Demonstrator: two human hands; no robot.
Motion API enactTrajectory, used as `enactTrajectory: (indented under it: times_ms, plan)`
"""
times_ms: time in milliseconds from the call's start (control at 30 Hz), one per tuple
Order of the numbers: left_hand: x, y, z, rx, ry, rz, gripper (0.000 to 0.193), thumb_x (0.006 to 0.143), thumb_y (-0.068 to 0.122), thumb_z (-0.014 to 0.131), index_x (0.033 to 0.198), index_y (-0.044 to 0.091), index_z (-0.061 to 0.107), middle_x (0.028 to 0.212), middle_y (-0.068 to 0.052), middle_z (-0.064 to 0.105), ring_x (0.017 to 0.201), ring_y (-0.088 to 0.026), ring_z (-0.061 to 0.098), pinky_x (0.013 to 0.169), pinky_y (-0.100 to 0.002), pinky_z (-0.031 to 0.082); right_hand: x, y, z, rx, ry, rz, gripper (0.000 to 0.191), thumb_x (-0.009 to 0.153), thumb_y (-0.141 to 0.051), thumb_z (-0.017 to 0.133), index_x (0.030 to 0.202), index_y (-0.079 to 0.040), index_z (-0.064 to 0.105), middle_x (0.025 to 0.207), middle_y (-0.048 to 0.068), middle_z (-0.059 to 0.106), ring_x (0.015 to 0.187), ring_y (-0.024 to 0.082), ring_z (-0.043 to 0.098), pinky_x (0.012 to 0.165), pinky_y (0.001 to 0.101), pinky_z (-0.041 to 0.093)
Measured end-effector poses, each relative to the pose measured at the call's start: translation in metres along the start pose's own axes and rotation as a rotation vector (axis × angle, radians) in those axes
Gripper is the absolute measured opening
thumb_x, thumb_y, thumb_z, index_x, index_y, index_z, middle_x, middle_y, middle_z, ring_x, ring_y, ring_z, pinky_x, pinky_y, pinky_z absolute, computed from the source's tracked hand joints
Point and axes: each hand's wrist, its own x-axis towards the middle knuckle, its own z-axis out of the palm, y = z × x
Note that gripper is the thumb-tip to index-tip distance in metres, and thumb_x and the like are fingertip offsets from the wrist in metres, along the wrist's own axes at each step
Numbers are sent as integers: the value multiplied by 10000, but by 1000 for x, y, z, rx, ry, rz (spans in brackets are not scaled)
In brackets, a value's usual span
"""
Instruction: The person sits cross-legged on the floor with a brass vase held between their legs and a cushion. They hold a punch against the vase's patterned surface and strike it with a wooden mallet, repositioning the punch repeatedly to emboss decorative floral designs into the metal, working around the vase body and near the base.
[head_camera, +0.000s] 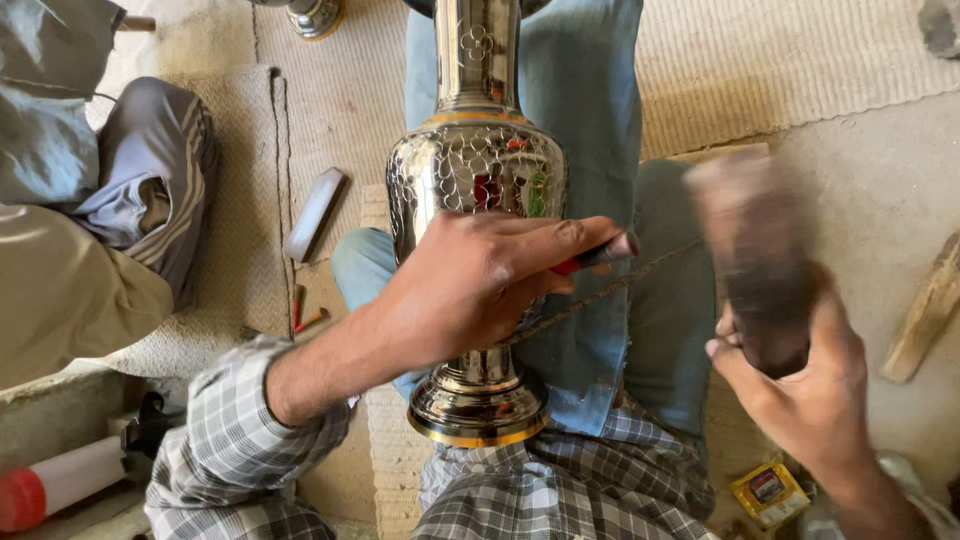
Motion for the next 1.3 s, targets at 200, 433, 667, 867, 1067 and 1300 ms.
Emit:
enactTrajectory:
  times_ms: [200, 433, 667, 867, 1067, 1300]
  plan:
    - [6, -4, -1, 19, -51, 92, 528, 901, 170, 761, 1412, 181, 629, 1196, -40, 779, 818, -188, 776, 667, -353, 633, -21, 10, 18, 275, 52, 47, 589, 858, -2, 789, 1356, 1, 475, 936, 87, 638, 841, 92, 641, 820, 258, 545]
    - [17, -8, 0, 16, -248, 147, 520, 896, 233, 748, 1401, 218, 627, 1133, -35, 784, 717, -171, 762, 533, -335, 593, -44, 24, 37, 162, 133, 110, 575, 799, 18, 773, 1281, -22, 462, 935, 64, 672, 832, 102, 667, 759, 250, 546]
    - [14, -8, 0, 30, -212, 197, 499, 906, 217, 755, 1391, 232, 639, 1168, -6, 789, 775, -134, 772, 536, -316, 583, -35, 13, 34, -58, 104, 7, 620, 789, 25, 770, 1330, 24, 466, 972, 105, 667, 857, 134, 664, 777, 277, 537]
    - [-6, 4, 4, 115, 7, 97, 566, 878, -15, 644, 1412, 167, 605, 1224, -22, 773, 841, -172, 763, 531, -308, 584, -11, 7, 8, -113, 20, -66, 590, 801, 8, 757, 1340, 9, 517, 973, 130, 678, 854, 164, 690, 758, 302, 558]
    - [-27, 18, 12, 83, 271, -53, 459, 962, -53, 665, 1377, 139, 620, 1112, 16, 784, 758, -130, 711, 618, -323, 578, 28, -27, -17, -387, -82, -253, 560, 840, 10, 761, 1359, -65, 564, 1021, 134, 724, 850, 191, 730, 760, 321, 575]
    - [-39, 25, 29, 168, 527, -165, 291, 924, -31, 778, 1178, 32, 651, 872, -38, 675, 712, -175, 684, 612, -346, 533, 63, -83, -40, -619, -345, -471, 865, 636, 79, 752, 1455, -84, 528, 917, 140, 646, 700, 252, 673, 651, 355, 559]
